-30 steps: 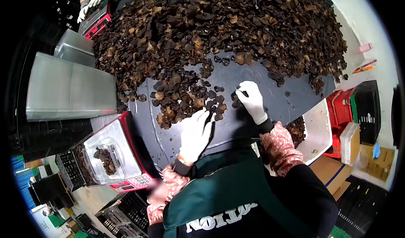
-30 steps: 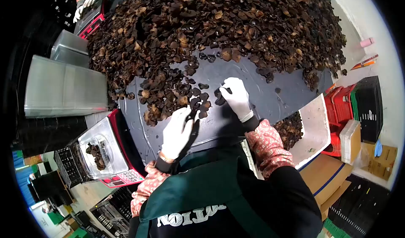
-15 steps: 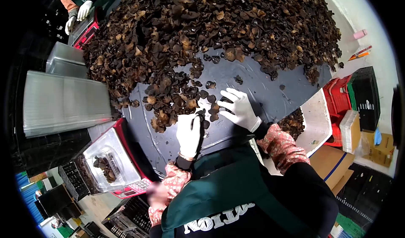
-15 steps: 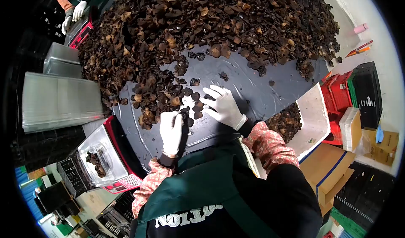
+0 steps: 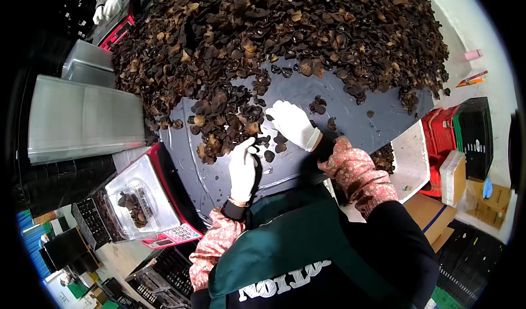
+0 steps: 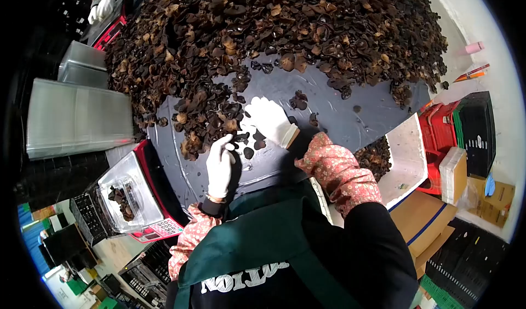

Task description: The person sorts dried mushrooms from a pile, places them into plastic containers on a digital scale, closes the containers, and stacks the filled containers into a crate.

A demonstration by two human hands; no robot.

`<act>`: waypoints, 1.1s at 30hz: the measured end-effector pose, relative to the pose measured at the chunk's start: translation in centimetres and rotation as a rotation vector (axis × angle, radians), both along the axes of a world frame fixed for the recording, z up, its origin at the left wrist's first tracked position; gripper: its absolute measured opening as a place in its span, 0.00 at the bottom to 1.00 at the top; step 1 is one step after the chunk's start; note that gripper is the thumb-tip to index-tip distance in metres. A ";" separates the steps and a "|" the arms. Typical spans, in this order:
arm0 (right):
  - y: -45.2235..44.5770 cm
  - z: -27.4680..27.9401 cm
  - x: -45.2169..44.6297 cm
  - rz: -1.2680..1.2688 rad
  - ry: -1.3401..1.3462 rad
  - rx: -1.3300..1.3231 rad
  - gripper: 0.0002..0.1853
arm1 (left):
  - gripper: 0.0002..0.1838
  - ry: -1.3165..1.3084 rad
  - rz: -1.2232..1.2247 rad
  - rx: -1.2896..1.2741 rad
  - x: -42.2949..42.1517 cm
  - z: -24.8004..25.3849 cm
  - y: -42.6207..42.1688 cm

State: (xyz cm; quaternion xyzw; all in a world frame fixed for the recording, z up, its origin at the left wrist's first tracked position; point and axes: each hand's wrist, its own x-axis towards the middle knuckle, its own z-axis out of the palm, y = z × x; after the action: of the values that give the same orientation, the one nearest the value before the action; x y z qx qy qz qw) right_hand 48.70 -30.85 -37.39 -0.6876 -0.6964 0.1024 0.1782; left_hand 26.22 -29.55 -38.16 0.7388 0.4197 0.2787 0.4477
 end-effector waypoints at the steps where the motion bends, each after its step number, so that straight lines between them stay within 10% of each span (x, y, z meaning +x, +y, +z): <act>1: -0.3 -0.1 0.5 0.001 -0.002 -0.003 0.19 | 0.18 -0.002 -0.056 0.329 1.0 0.1 0.3; 3: -1.0 -0.3 1.8 0.116 0.351 0.383 0.14 | 0.17 0.197 -0.049 0.300 2.4 0.8 -0.3; 7: -2.7 3.2 6.1 -0.319 0.699 0.295 0.14 | 0.16 0.533 -0.089 0.377 3.6 0.5 -0.1; 17: -6.3 -0.7 9.2 -0.279 0.238 0.282 0.28 | 0.10 0.161 -0.084 0.139 0.9 -0.1 -1.6; 22: -5.7 2.0 3.0 -0.057 0.081 0.181 0.42 | 0.35 0.289 -0.244 0.313 2.2 1.8 -1.7; 25: -5.5 1.6 1.6 0.089 -0.006 0.173 0.43 | 0.32 0.468 -0.369 0.456 2.4 1.2 -2.1; 33: -4.8 0.0 3.0 0.219 0.025 0.406 0.10 | 0.17 0.168 -0.137 0.330 2.7 0.3 -2.4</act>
State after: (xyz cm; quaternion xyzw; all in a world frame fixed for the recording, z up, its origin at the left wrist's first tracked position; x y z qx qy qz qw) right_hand 51.68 -35.66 -37.38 -0.5564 -0.7710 -0.0125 0.3095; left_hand 28.87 -31.91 -37.88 0.8495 0.3529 0.2501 0.3020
